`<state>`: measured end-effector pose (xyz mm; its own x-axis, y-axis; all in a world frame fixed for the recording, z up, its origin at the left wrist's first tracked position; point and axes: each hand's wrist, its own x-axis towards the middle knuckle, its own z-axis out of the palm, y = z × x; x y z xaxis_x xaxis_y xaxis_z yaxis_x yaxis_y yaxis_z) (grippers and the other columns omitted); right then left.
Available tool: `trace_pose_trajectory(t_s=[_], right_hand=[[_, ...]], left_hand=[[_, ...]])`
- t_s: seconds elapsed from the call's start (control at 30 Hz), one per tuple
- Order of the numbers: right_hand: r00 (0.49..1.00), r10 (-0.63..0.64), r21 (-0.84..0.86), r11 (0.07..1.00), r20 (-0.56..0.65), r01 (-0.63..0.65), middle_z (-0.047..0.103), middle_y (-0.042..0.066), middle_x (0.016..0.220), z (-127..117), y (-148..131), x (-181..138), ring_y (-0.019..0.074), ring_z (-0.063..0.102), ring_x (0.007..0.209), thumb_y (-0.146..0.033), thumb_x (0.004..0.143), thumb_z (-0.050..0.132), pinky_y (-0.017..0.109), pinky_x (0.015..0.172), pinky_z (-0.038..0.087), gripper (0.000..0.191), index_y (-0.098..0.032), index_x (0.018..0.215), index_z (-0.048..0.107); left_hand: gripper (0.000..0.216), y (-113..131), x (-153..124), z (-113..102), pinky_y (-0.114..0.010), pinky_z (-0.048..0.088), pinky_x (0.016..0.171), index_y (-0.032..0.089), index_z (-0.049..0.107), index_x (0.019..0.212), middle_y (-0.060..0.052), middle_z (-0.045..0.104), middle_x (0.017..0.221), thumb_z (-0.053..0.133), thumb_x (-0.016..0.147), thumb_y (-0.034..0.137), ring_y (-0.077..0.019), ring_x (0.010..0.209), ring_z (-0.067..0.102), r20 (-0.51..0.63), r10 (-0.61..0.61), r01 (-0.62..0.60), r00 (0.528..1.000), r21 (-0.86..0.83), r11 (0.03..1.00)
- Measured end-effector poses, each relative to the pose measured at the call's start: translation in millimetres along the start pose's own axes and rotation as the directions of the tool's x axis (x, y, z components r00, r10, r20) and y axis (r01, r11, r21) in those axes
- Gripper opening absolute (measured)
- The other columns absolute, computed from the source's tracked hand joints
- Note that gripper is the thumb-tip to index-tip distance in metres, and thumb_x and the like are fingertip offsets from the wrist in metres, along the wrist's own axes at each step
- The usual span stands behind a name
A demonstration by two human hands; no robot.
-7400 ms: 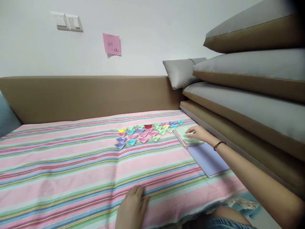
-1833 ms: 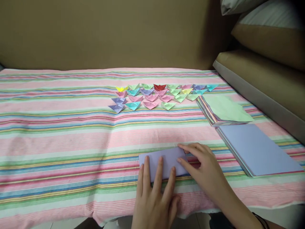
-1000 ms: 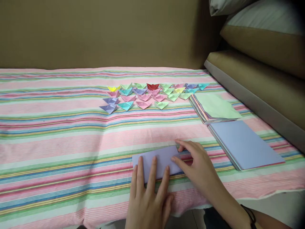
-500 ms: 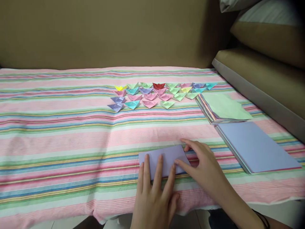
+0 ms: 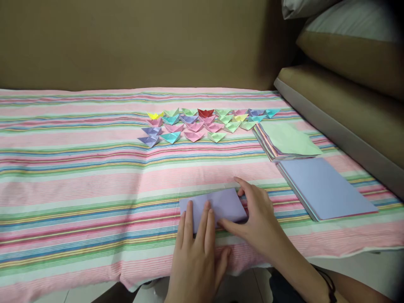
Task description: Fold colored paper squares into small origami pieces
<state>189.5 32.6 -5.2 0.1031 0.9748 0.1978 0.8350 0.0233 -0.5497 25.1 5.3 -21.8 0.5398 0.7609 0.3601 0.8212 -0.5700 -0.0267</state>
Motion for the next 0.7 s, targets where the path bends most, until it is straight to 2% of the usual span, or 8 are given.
trace_pose_trajectory(t_s=[0.1,0.2,0.4,0.5,0.57,0.7], right_hand=[[1.000,-0.019,-0.027,0.999,-0.009,0.019,0.052,0.011,0.108,2.6,-3.9,-1.8,0.0317,0.045,0.100,-0.037,0.056,0.073,0.048,0.085,0.038,0.087,-0.021,0.131,0.032],[1.000,-0.001,-0.009,1.000,-0.002,0.001,0.051,0.011,0.109,1.2,-4.0,-1.1,0.0311,0.044,0.101,-0.034,0.057,0.071,0.048,0.087,0.038,0.084,-0.021,0.130,0.033],[0.991,0.106,0.044,0.993,0.086,-0.110,0.051,0.007,0.102,-18.5,12.0,5.5,0.0285,0.045,0.100,-0.027,0.061,0.069,0.046,0.086,0.040,0.072,-0.024,0.124,0.036],[0.986,0.119,0.049,0.991,0.118,-0.125,0.053,0.006,0.099,-31.6,22.4,9.5,0.0285,0.048,0.098,-0.022,0.061,0.067,0.048,0.085,0.041,0.066,-0.025,0.122,0.039],[0.990,0.072,0.088,0.993,0.123,-0.083,0.055,0.006,0.101,-37.9,23.8,11.2,0.0281,0.049,0.101,-0.019,0.065,0.064,0.048,0.087,0.041,0.058,-0.025,0.119,0.044],[0.990,-0.141,0.260,0.956,-0.006,0.138,0.054,0.008,0.116,-35.9,7.7,7.6,0.0258,0.045,0.116,-0.021,0.082,0.052,0.047,0.100,0.035,0.027,-0.025,0.108,0.055]], left_hand=[[0.062,-0.1,0.0,-0.6,-0.048,0.032,0.100,0.004,0.042,0.131,-0.011,0.035,0.143,0.052,0.079,0.036,-0.0406,0.131,0.023,0.011,0.003,-0.003,1.000,-0.004,1.000],[0.060,0.4,0.7,-1.7,-0.049,0.031,0.100,0.008,0.042,0.132,-0.010,0.035,0.143,0.051,0.081,0.037,-0.0405,0.131,0.023,0.040,-0.003,0.003,0.999,-0.014,1.000],[0.055,-0.9,1.6,-3.8,-0.052,0.032,0.100,0.028,0.036,0.137,-0.006,0.032,0.145,0.046,0.085,0.045,-0.0399,0.132,0.022,0.092,-0.011,0.016,0.996,-0.053,0.998],[0.055,-2.2,1.8,-4.4,-0.054,0.033,0.098,0.037,0.032,0.137,-0.005,0.029,0.146,0.047,0.085,0.046,-0.0402,0.133,0.021,0.093,0.002,0.004,0.996,-0.061,0.998],[0.056,-2.6,2.1,-5.3,-0.055,0.034,0.098,0.040,0.029,0.137,-0.005,0.028,0.147,0.048,0.084,0.046,-0.0405,0.132,0.022,0.090,0.006,0.000,0.996,-0.067,0.998],[0.056,-2.4,2.2,-8.1,-0.056,0.034,0.097,0.041,0.030,0.136,-0.006,0.029,0.146,0.049,0.084,0.046,-0.0408,0.132,0.023,0.088,0.016,-0.009,0.996,-0.074,0.997]])
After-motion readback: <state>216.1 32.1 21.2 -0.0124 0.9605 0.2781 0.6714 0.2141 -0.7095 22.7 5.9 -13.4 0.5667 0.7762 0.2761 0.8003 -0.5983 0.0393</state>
